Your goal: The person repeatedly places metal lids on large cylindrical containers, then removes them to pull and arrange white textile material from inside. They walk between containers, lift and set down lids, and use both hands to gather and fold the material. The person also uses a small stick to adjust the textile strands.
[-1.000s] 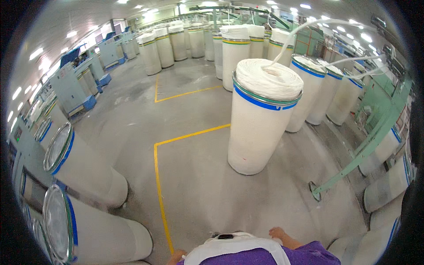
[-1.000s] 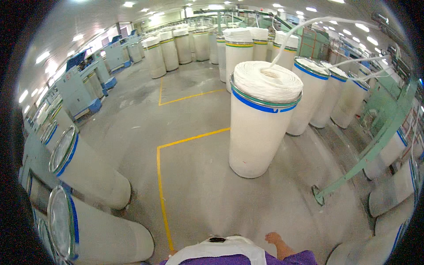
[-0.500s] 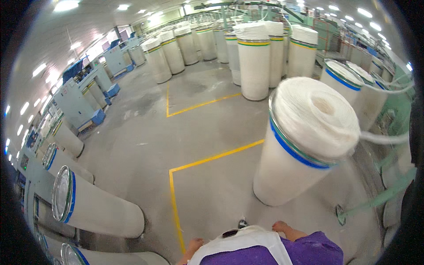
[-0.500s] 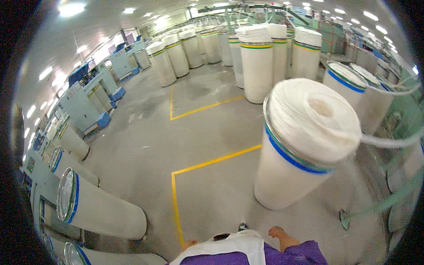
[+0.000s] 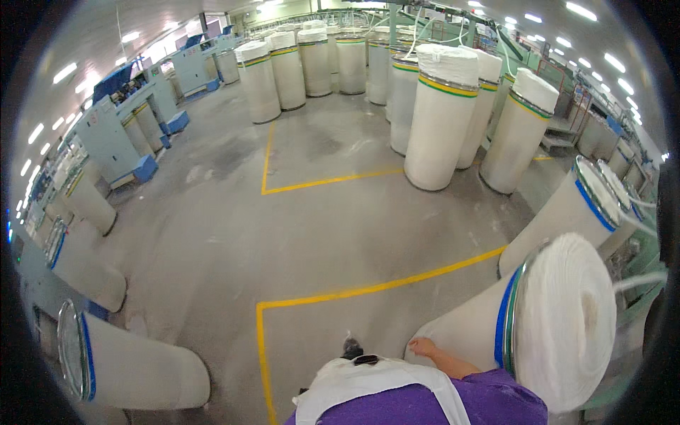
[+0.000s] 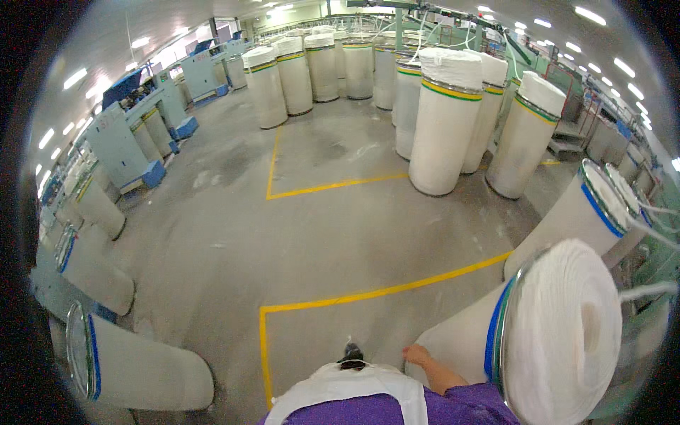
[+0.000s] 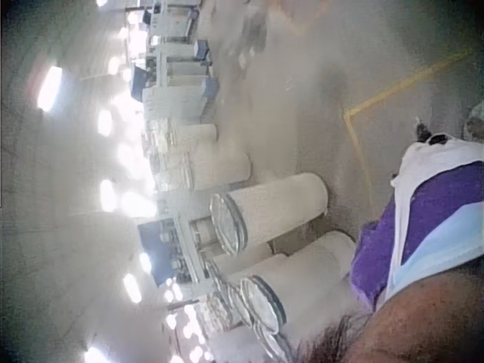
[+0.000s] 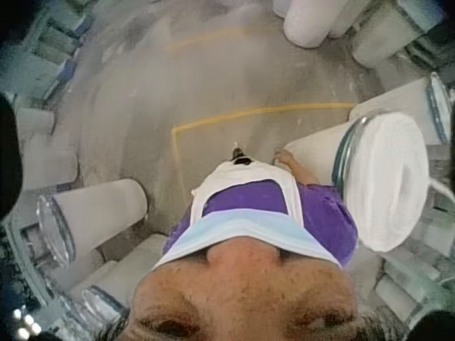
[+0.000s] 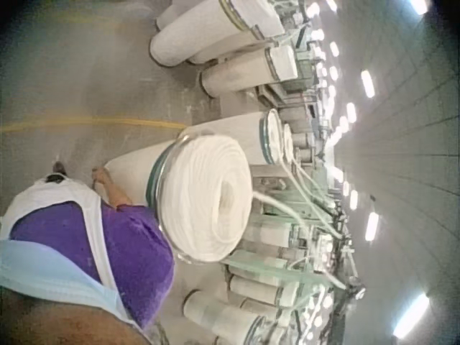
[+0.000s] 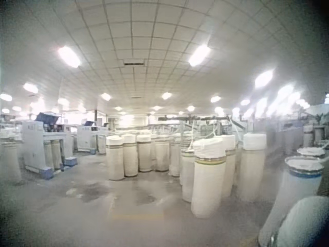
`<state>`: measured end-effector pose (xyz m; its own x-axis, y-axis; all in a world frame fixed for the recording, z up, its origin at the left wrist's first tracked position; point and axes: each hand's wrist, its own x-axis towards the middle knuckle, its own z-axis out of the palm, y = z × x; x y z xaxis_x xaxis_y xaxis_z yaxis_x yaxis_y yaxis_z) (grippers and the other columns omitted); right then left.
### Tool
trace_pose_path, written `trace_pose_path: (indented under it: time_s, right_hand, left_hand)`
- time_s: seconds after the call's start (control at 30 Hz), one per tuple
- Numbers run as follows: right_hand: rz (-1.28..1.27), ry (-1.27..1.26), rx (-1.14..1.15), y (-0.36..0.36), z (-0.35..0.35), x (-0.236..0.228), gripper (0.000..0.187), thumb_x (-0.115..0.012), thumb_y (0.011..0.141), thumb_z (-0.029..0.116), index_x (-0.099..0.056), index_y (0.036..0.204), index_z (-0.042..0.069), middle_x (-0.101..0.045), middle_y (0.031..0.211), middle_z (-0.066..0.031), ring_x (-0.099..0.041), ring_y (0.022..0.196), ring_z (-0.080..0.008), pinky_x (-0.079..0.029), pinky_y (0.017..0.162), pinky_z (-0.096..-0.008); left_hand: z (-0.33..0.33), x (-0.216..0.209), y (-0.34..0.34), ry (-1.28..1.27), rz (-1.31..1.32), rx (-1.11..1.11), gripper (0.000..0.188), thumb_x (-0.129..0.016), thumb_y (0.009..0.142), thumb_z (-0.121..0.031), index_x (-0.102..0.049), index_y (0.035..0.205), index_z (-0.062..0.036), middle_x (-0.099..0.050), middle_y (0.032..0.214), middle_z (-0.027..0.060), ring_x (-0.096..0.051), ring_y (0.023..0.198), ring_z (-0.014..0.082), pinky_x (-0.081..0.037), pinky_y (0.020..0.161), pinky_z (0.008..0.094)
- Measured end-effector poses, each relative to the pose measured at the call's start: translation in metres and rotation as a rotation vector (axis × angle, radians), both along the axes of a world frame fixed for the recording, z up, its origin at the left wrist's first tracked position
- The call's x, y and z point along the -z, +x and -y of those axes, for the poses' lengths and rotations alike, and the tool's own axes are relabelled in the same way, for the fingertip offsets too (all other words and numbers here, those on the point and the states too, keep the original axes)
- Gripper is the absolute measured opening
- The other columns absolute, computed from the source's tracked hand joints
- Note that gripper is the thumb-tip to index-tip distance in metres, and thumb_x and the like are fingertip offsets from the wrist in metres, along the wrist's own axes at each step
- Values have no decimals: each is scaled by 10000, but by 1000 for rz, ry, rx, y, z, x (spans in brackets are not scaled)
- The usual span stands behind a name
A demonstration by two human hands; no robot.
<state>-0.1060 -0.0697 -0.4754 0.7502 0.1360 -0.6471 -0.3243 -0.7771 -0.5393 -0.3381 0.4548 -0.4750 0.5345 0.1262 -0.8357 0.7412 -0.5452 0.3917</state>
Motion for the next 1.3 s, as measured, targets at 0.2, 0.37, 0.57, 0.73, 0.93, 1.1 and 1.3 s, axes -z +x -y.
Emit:
trace_pose_path:
  time_s: [0.2,0.37,0.57,0.73,0.93,1.1,1.3]
  right_hand:
    - [40,-111,-144,95,35,-10,423,-658,803,331,-689,1155,98,-716,1058,-111,-689,908,-308,-545,827,-410]
    - [-141,47,612,187,17,-25,363,-676,794,250,-706,1141,145,-726,1012,-115,-700,821,-282,-557,746,-398]
    - [-33,-208,-402,345,21,44,291,-655,826,271,-712,1056,101,-717,967,-106,-691,796,-274,-555,720,-420]
    - [-153,-61,28,571,11,27,308,-617,870,345,-712,994,81,-701,964,-133,-682,820,-290,-551,745,-469]
    - [54,181,290,913,3,-148,443,-573,914,244,-557,1328,89,-614,1277,-138,-584,1154,-295,-469,963,-434]
    - [613,230,397,1150,10,-330,348,-629,898,250,-655,1172,36,-717,1004,-99,-664,913,-202,-513,817,-347]
    - [1094,-25,456,1328,72,-522,308,-640,919,245,-675,1131,25,-715,980,-111,-653,877,-163,-508,791,-309]
  left_hand:
    - [-49,-30,307,175,118,322,383,-642,846,-350,-695,1069,-43,-709,990,167,-678,916,318,-518,823,426]
    - [-49,-86,584,167,574,102,315,-653,846,-263,-689,1049,-24,-719,914,121,-684,874,247,-529,791,376]
    - [-21,-86,778,-41,511,30,258,-608,878,-228,-692,1033,-39,-689,846,91,-628,766,191,-504,722,359]
    - [-46,-67,814,-10,143,151,231,-601,873,-236,-693,995,-63,-705,1011,128,-651,960,261,-515,802,402]
    - [-93,-57,930,18,58,0,228,-590,882,-237,-693,979,-59,-706,1007,129,-656,949,261,-516,798,419]
    - [-122,-44,1105,25,61,54,229,-580,889,-239,-693,966,-55,-707,1004,129,-661,940,262,-518,794,433]
    - [-149,-54,1373,289,366,1036,232,-569,898,-240,-693,951,-51,-708,1001,130,-666,929,262,-519,789,451]
